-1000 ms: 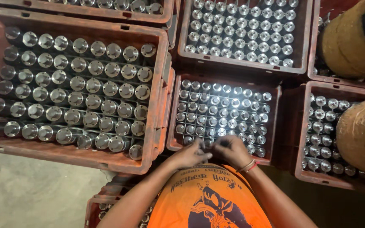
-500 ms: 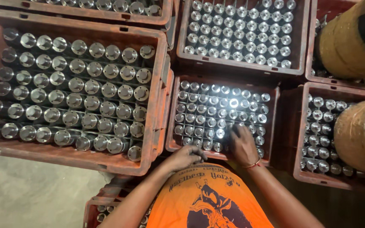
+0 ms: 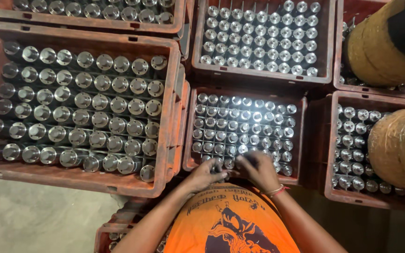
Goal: The person repeatedly picks small metal caps from a crate and places them into a grid of slots in another crate. They occasionally use a small brush to sweep the caps. The person continues this repetitive sorting and arranging process throughout the clip.
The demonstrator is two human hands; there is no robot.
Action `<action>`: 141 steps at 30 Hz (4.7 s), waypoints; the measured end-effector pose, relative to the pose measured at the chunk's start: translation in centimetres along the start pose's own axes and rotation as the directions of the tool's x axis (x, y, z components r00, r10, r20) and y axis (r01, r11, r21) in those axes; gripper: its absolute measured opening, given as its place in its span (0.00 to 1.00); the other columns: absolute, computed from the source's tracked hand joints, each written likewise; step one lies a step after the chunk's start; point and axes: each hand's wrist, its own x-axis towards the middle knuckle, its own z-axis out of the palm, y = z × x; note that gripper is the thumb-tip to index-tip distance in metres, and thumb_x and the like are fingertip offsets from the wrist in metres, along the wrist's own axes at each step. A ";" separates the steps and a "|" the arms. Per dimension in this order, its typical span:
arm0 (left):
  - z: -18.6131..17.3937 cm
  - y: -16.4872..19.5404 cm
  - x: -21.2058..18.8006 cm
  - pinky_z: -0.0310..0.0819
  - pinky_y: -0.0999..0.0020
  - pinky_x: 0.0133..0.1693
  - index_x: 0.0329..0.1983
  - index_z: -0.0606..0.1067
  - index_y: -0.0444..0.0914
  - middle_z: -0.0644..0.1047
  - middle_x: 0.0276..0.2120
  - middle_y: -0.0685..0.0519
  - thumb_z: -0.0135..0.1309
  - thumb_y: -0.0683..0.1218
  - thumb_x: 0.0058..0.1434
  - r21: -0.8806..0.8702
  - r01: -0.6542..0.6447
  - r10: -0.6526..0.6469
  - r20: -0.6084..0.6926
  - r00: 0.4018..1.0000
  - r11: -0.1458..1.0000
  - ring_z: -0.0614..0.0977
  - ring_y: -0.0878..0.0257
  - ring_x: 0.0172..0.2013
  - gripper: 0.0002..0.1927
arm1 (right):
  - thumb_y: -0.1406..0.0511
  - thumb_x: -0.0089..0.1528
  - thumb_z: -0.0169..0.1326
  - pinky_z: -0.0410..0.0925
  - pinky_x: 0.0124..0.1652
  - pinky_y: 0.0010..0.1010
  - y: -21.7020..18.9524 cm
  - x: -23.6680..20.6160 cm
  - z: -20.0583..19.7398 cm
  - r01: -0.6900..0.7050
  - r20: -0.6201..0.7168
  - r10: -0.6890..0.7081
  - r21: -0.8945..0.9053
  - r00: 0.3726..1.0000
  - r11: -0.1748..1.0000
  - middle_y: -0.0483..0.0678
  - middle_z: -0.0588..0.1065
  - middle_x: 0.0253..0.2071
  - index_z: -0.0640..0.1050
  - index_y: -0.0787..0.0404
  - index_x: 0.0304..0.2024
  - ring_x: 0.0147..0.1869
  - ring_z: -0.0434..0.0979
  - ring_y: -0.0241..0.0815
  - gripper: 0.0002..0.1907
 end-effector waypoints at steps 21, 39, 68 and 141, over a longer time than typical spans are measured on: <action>0.0 2.0 -1.8 0.76 0.72 0.44 0.43 0.80 0.35 0.82 0.37 0.53 0.59 0.40 0.60 0.108 0.103 -0.112 0.075 0.991 0.989 0.82 0.66 0.40 0.08 | 0.70 0.63 0.53 0.72 0.49 0.44 4.9 1.1 -1.4 0.097 -0.300 -0.298 -0.539 0.906 0.837 0.63 0.75 0.51 0.76 0.63 0.57 0.52 0.77 0.61 0.18; 0.3 -3.3 0.7 0.76 0.74 0.34 0.34 0.69 0.39 0.78 0.33 0.53 0.65 0.35 0.55 -0.344 0.047 -0.078 -0.075 0.994 0.938 0.80 0.67 0.32 0.14 | 0.56 0.54 0.68 0.76 0.36 0.37 -1.8 -2.0 0.7 0.449 0.137 -0.480 0.202 0.867 0.870 0.49 0.82 0.34 0.83 0.60 0.41 0.35 0.84 0.43 0.19; -0.1 -1.0 0.4 0.72 0.71 0.43 0.51 0.77 0.32 0.78 0.38 0.54 0.43 0.47 0.76 0.121 -0.107 0.080 0.208 0.975 0.987 0.76 0.69 0.39 0.15 | 0.63 0.60 0.64 0.75 0.45 0.37 -3.4 -1.1 -0.7 0.607 0.129 -0.642 0.232 0.756 0.760 0.51 0.81 0.44 0.81 0.63 0.52 0.44 0.83 0.47 0.19; 2.4 5.1 0.8 0.76 0.60 0.32 0.44 0.70 0.35 0.81 0.30 0.45 0.62 0.47 0.61 0.612 -0.254 0.197 0.161 0.967 0.749 0.83 0.57 0.29 0.16 | 0.63 0.61 0.58 0.72 0.30 0.28 1.9 -2.4 1.1 -0.164 0.232 0.023 0.611 0.973 0.775 0.48 0.81 0.27 0.84 0.66 0.33 0.28 0.80 0.35 0.11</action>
